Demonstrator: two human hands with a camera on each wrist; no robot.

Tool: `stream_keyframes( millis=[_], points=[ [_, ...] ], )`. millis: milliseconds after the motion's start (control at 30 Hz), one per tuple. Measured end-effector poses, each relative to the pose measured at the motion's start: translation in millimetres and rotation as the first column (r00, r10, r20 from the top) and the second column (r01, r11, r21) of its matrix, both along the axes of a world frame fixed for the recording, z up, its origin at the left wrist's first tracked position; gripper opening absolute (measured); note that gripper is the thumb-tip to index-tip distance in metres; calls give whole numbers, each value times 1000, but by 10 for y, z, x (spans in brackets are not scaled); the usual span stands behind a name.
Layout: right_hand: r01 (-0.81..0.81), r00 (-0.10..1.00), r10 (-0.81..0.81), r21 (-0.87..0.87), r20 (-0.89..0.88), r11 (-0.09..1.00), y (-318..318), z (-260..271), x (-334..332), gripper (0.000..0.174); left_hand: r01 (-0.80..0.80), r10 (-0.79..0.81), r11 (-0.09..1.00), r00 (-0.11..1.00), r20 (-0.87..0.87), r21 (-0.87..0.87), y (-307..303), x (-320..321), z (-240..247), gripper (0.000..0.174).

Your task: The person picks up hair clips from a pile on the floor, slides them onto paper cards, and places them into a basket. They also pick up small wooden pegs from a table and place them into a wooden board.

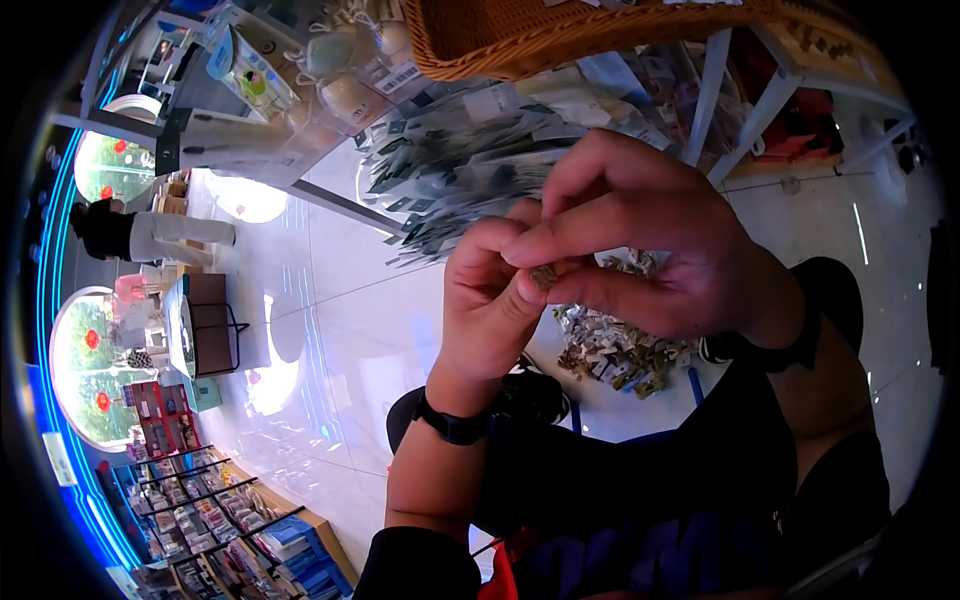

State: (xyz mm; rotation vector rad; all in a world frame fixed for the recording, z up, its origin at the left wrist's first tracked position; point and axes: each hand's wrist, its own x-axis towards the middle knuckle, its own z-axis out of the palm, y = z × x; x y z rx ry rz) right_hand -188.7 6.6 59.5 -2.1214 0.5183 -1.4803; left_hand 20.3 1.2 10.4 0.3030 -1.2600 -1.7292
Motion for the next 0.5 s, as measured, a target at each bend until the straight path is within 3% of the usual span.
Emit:
stream_keyframes(
  millis=[133,200,300,333,367,433,500],
  points=[
    [-22,1000,22,30,10,999,23,-18,2,37,18,-18,1000,1000,-20,5,-10,5,-1,32],
    [-25,999,26,41,-23,999,30,1,-4,34,-94,97,995,992,76,-47,35,49,-20,34],
    [-29,998,34,95,-55,995,62,87,-147,25,-142,147,989,971,188,-40,36,-1,4,42],
    [-20,997,26,92,-70,996,44,93,-183,21,-94,106,993,982,159,-77,-14,16,-83,45],
    [-22,997,28,88,-72,996,16,87,-214,17,-154,161,986,975,155,-55,-5,-33,-95,45],
    [55,990,-51,30,-135,998,17,92,-263,15,-34,37,999,993,115,-27,-28,-42,-82,44],
    [99,981,-103,-29,-165,995,23,137,-351,13,-140,147,989,967,208,-49,0,-89,-116,48]
  ],
)
